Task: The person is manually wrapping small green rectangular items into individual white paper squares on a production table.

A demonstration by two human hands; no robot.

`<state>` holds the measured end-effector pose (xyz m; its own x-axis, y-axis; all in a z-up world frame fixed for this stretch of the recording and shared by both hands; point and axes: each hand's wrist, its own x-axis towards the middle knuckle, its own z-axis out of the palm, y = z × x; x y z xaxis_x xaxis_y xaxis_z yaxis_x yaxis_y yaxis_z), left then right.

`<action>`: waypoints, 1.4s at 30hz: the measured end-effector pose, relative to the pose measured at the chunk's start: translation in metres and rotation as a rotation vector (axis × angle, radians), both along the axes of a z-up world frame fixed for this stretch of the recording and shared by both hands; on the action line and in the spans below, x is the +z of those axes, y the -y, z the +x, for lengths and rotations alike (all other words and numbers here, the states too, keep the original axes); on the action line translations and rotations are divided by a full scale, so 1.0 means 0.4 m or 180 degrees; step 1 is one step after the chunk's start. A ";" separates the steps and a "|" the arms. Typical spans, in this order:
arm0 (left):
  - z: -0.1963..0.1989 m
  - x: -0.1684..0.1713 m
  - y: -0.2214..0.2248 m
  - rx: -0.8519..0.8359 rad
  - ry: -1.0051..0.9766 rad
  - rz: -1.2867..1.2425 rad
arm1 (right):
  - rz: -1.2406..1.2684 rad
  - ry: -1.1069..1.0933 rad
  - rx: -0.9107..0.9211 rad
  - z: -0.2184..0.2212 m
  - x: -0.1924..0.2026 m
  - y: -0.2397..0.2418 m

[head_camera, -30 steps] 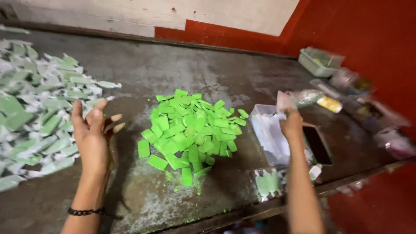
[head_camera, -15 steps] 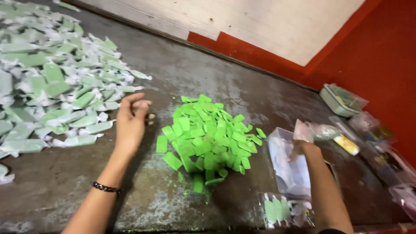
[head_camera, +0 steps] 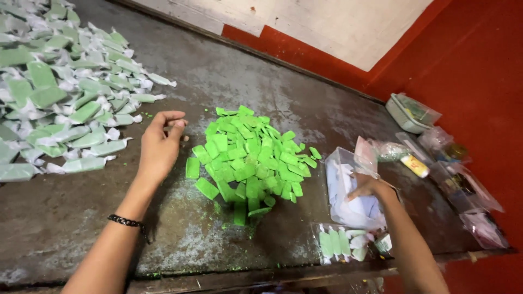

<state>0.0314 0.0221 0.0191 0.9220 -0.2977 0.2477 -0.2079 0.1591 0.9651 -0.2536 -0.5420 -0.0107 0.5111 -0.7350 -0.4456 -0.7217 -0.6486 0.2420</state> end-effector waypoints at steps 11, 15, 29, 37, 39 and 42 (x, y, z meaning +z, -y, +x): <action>0.007 -0.018 0.012 -0.0060 0.0031 0.0173 | 0.0120 0.2642 0.0484 -0.149 0.261 -0.335; 0.012 -0.034 0.024 -0.0073 0.0125 0.0139 | 0.0324 0.2993 0.0832 -0.177 0.366 -0.332; 0.088 -0.056 -0.011 0.0286 -0.0001 -0.0057 | 0.2652 0.1900 0.2517 0.331 0.058 -0.951; 0.113 -0.088 0.012 0.0039 0.0269 -0.0086 | 0.1532 0.2159 0.2678 0.196 0.227 -0.860; 0.106 -0.079 0.002 0.0050 0.0130 0.0001 | 0.1486 0.3094 0.1876 0.127 0.251 -0.679; 0.091 -0.065 -0.003 0.0076 0.0076 0.0089 | 0.0108 0.2552 0.1287 0.052 0.227 -0.388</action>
